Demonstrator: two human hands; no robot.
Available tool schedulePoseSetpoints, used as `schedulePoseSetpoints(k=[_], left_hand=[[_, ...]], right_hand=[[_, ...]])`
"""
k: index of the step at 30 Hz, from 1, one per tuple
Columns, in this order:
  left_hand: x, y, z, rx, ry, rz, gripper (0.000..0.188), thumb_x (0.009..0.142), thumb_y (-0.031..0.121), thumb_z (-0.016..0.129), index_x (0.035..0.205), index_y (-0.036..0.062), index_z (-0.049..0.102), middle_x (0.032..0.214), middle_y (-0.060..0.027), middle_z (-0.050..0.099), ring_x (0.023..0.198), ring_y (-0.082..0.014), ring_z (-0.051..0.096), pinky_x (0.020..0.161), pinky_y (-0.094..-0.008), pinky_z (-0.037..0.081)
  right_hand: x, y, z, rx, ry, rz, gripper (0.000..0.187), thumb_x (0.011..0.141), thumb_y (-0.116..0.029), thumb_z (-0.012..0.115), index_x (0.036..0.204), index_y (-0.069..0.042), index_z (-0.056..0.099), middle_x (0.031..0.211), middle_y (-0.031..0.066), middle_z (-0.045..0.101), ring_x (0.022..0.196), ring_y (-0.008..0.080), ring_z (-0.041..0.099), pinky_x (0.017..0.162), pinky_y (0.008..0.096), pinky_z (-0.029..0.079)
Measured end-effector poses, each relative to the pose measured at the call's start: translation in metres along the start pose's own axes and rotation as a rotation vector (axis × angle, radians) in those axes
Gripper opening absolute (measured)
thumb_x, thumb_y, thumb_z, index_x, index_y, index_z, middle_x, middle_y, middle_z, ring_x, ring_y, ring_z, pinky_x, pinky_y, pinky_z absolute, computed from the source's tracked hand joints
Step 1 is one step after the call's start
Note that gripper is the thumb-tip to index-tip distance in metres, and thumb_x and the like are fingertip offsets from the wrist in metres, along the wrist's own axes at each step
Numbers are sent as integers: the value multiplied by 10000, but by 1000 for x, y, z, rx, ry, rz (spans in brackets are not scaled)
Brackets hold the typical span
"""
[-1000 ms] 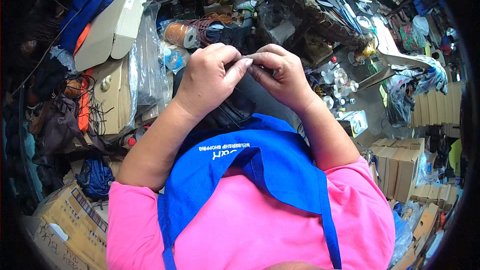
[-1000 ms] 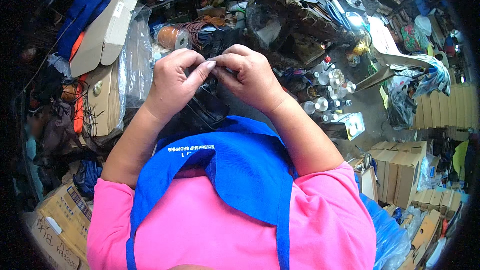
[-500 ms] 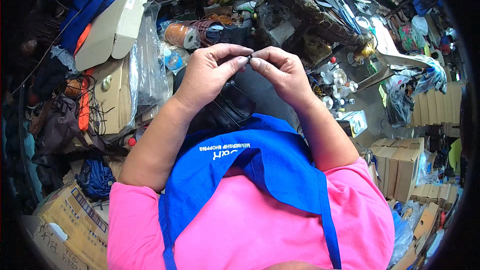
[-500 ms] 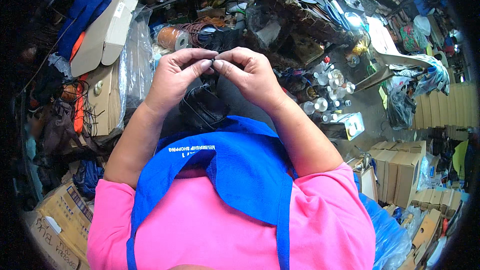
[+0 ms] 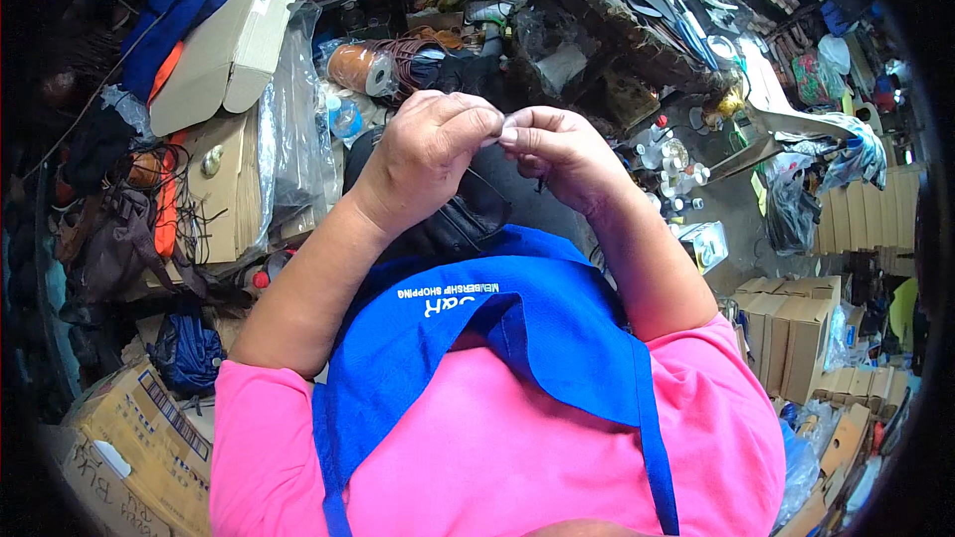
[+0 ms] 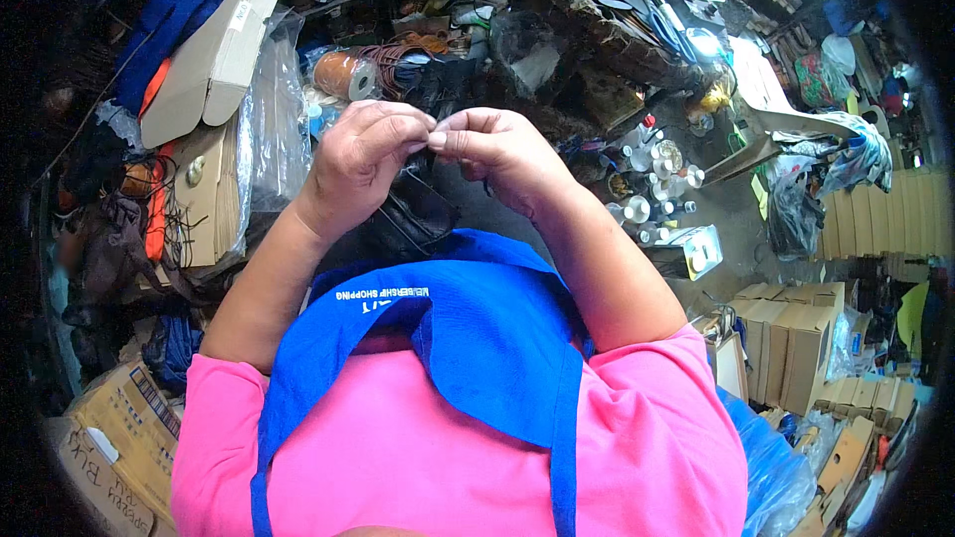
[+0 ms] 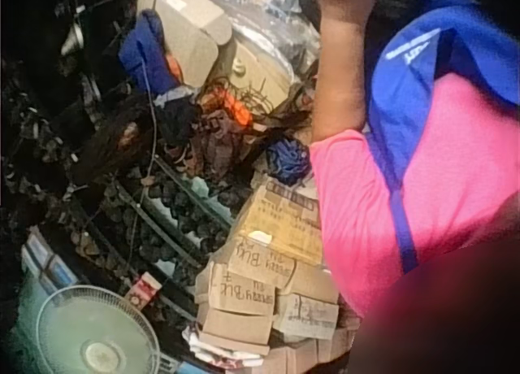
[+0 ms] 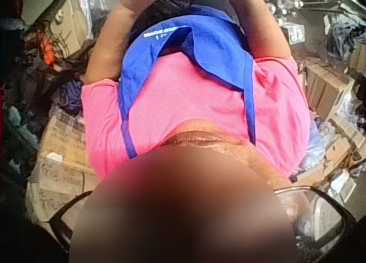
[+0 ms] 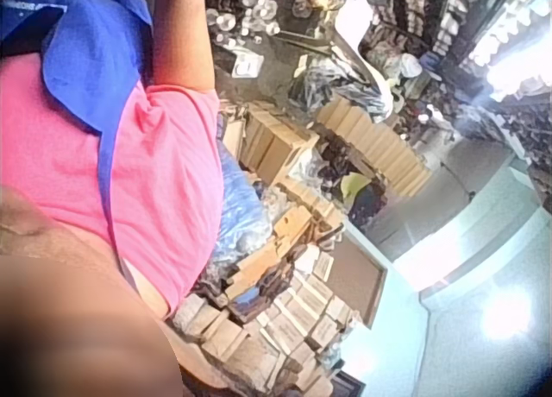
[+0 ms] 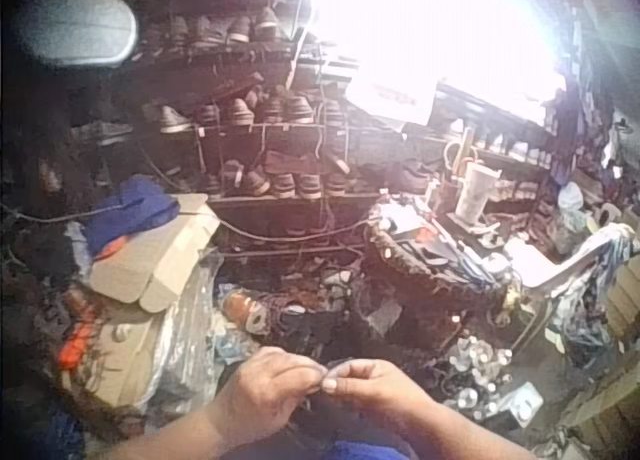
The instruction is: Sewing the upper part of a black shoe by hand using a needle and thread.
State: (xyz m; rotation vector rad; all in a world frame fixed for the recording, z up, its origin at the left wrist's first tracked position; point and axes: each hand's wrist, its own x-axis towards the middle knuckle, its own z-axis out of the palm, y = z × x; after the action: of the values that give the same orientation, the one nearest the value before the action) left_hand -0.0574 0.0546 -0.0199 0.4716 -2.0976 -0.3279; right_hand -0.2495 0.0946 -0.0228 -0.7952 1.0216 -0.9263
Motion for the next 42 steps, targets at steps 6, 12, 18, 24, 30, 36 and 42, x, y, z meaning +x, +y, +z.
schedulePoseSetpoints(k=[6, 12, 18, 24, 30, 36, 42], left_hand=[[-3, 4, -4, -82, -185, -232, 108, 770, -12, 622, 861, 44, 609, 826, -94, 610, 797, -232, 601, 714, -312, 470], [-6, 2, 4, -846, -103, -718, 104, 878, 32, 581, 981, 22, 580, 911, -6, 614, 827, -70, 564, 754, -224, 466], [-6, 12, 3, -694, -54, -708, 73, 844, 5, 611, 916, 9, 616, 869, -26, 630, 820, -95, 584, 734, -245, 479], [-2, 11, -2, -222, -11, -307, 86, 743, -8, 664, 823, 9, 638, 782, -93, 622, 717, -206, 610, 659, -301, 489], [-10, 14, 2, -296, 11, -433, 34, 809, 12, 633, 831, -1, 611, 766, -38, 585, 719, -136, 560, 666, -248, 450], [-12, 8, 2, -832, 213, -782, 33, 899, 60, 554, 920, 46, 574, 814, -31, 567, 720, -81, 529, 675, -215, 431], [-1, -6, -34, -1060, 470, -699, 88, 944, 131, 497, 991, 69, 538, 891, -98, 624, 708, -139, 593, 690, -270, 477]], right_hand=[[-6, -2, 4, -710, 56, -498, 140, 828, -148, 681, 863, -13, 665, 796, -1, 617, 743, 59, 540, 660, 240, 458], [-3, 9, 1, -100, -127, -264, 167, 866, -165, 632, 954, -26, 610, 792, -14, 567, 710, 69, 492, 648, 218, 404], [-4, 9, -1, 195, -133, -145, 182, 847, -199, 654, 943, -50, 614, 775, -42, 552, 667, 44, 446, 594, 198, 361], [-9, 5, 3, -104, -38, -220, 180, 818, -223, 694, 892, -67, 644, 772, -45, 582, 669, 28, 454, 594, 191, 356], [-14, 2, 2, -204, -32, -202, 178, 835, -198, 674, 918, -44, 648, 805, -29, 608, 731, 49, 510, 665, 211, 418], [-14, 9, 13, -401, -53, -330, 123, 851, -125, 656, 861, -5, 628, 798, -17, 599, 754, 46, 525, 684, 218, 449], [0, 21, 4, -1094, -133, -765, 462, 789, -306, 709, 1167, -68, 590, 1099, 140, 575, 846, 177, 579, 767, 299, 466]])
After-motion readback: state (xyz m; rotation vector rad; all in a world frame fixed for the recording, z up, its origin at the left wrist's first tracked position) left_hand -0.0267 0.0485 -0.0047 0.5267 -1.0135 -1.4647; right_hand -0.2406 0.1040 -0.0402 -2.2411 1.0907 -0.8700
